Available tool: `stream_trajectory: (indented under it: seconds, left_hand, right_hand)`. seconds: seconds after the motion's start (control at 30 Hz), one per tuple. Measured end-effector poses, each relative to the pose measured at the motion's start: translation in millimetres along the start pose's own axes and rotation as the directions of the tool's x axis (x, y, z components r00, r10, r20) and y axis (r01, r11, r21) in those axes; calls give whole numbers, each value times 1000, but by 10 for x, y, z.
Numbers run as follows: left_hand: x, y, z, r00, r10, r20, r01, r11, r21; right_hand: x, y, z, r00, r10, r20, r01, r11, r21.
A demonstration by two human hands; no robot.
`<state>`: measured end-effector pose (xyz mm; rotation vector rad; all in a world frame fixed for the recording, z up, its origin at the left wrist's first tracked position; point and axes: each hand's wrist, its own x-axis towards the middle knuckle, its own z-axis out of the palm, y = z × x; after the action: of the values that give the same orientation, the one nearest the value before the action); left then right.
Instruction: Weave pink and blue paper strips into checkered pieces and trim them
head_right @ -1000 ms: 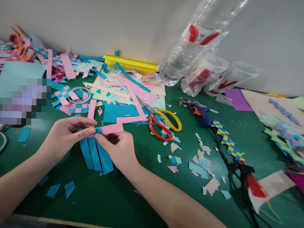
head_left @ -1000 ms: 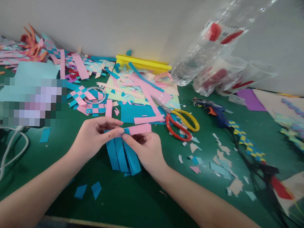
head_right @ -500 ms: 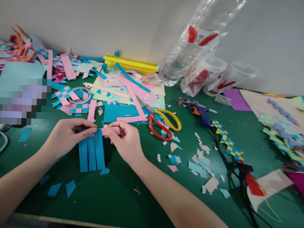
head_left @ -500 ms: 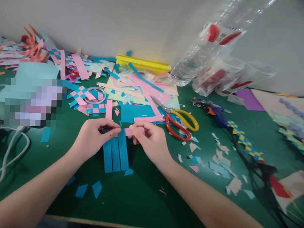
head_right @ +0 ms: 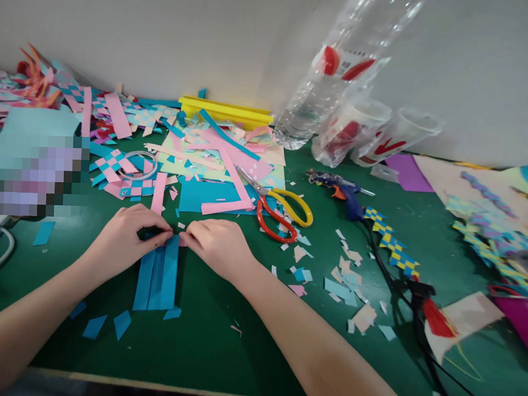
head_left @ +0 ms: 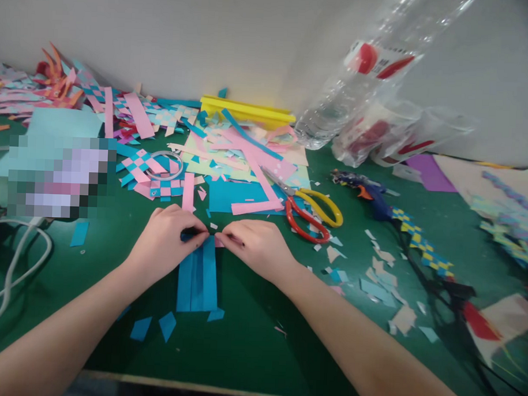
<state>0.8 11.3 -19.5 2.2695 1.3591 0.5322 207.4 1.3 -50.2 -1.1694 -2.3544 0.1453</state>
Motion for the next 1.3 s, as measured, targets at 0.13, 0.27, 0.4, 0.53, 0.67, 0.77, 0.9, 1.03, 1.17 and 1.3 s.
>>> stream_trajectory:
  seconds: [0.13,0.27,0.4,0.53,0.67,0.77,0.9,1.03,1.17,1.3]
  left_hand:
    - [3,-74,-54,987,37,-156,-15,990,141]
    - [5,-174,-111,968,40,-248,49,938,344]
    - [8,-247,-99,975,100,-200,13,868,496]
    - [13,-283,-61,975,183,-126,-87,836,541]
    - [21,-312,-47,961,271,-63,-195,819,539]
    - [23,-325,-57,958,279,-68,-192,799,569]
    - [18,-310,-77,961,266,-76,-178,804,568]
    - [20,-280,-83,958,276,-81,-182,800,572]
    - [25,-259,-90,956,277,-99,-171,797,580]
    - [15,-260,-105,956,264,-128,-154,823,547]
  right_hand:
    - [6,72,-17,997,-78,-17,77,995,-71]
    - [12,161,-40,992,-124,-5,123,987,-106]
    - [16,239,-58,989,-148,-5,146,979,-145]
    - [16,305,-76,990,-141,-14,137,982,-133]
    - [16,348,-84,992,-122,-33,118,989,-94]
    - [16,356,-82,991,-122,-50,117,989,-90]
    - [13,347,-81,989,-131,-76,124,988,-90]
    - [12,335,-86,990,-114,-85,108,992,-68]
    - [15,331,-90,990,-117,-75,112,992,-63]
    - [16,333,-86,991,-112,-68,107,991,-77]
